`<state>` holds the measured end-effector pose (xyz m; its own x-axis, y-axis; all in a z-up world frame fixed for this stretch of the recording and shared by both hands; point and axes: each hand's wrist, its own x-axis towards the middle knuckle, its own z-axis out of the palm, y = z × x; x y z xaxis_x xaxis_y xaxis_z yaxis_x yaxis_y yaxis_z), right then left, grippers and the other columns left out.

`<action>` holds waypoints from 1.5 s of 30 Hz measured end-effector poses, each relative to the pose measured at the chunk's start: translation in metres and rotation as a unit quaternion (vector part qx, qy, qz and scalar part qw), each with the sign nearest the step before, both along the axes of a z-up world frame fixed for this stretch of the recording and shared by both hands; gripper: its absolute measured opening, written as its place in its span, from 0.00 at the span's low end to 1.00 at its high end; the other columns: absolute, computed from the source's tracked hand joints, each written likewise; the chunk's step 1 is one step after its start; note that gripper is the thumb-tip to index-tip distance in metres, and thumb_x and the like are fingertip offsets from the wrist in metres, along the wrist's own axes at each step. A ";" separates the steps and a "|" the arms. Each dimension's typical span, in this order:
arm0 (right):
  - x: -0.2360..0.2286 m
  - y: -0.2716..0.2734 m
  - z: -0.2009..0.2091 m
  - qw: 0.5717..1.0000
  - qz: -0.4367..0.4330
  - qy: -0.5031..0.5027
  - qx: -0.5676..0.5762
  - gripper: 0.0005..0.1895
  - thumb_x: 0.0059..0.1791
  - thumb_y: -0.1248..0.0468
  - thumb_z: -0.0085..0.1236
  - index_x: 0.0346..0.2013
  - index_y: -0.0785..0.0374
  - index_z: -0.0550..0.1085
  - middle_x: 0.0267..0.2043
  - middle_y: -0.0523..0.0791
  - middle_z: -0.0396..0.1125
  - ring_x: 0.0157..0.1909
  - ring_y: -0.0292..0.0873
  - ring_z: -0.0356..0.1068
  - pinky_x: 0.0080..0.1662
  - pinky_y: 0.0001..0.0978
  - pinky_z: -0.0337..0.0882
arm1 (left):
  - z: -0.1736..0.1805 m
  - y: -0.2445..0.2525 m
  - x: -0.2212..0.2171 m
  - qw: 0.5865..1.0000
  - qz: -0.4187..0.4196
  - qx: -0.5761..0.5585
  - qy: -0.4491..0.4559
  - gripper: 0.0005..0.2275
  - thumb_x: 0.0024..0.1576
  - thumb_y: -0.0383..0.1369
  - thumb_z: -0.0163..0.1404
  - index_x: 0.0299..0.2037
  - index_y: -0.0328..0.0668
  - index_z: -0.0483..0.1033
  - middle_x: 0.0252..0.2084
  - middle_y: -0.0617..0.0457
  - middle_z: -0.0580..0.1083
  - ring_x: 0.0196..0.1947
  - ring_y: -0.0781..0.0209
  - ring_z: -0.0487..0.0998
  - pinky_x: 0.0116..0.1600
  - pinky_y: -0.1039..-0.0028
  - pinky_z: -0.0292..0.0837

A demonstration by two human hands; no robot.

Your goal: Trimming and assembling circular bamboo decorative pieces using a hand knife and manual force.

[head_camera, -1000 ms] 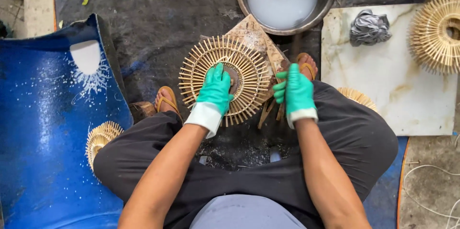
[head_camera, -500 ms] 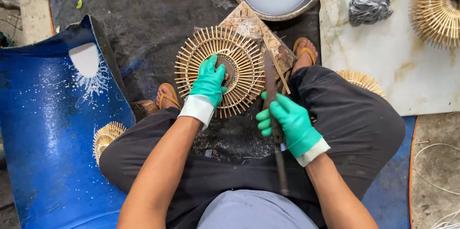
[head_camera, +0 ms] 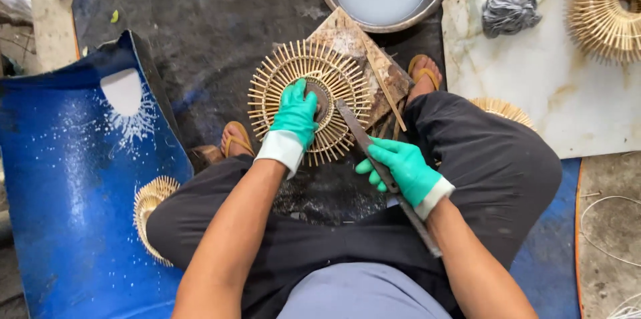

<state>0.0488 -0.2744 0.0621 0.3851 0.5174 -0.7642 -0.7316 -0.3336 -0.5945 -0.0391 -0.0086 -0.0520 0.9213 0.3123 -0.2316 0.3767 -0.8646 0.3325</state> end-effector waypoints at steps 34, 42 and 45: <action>0.008 0.051 0.002 0.997 -0.031 -0.071 -0.031 0.25 0.53 0.60 0.53 0.65 0.63 0.70 0.32 0.48 0.76 0.22 0.37 0.69 0.24 0.29 0.69 | -0.026 0.010 -0.015 0.998 0.047 0.008 -0.047 0.37 0.52 0.32 0.57 0.71 0.27 0.52 0.73 0.31 0.53 0.72 0.31 0.50 0.74 0.53 0.45; 0.009 0.043 0.005 0.998 0.012 -0.045 -0.034 0.24 0.53 0.59 0.53 0.63 0.62 0.72 0.30 0.46 0.75 0.22 0.37 0.69 0.24 0.29 0.69 | -0.025 0.019 -0.021 0.999 0.009 -0.013 -0.045 0.36 0.51 0.28 0.53 0.72 0.30 0.53 0.74 0.32 0.53 0.73 0.31 0.50 0.76 0.54 0.45; 0.010 0.036 -0.017 0.997 0.001 -0.071 -0.033 0.24 0.52 0.59 0.53 0.64 0.61 0.70 0.30 0.47 0.75 0.21 0.38 0.69 0.23 0.30 0.69 | -0.018 0.031 -0.012 0.998 0.002 -0.028 -0.055 0.36 0.49 0.27 0.52 0.71 0.30 0.54 0.72 0.31 0.53 0.72 0.30 0.51 0.74 0.54 0.46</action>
<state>0.0587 -0.2385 0.0454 0.4911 0.4685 -0.7344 -0.6410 -0.3766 -0.6689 -0.0513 0.0221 -0.0700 0.9406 0.3061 -0.1471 0.3395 -0.8420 0.4193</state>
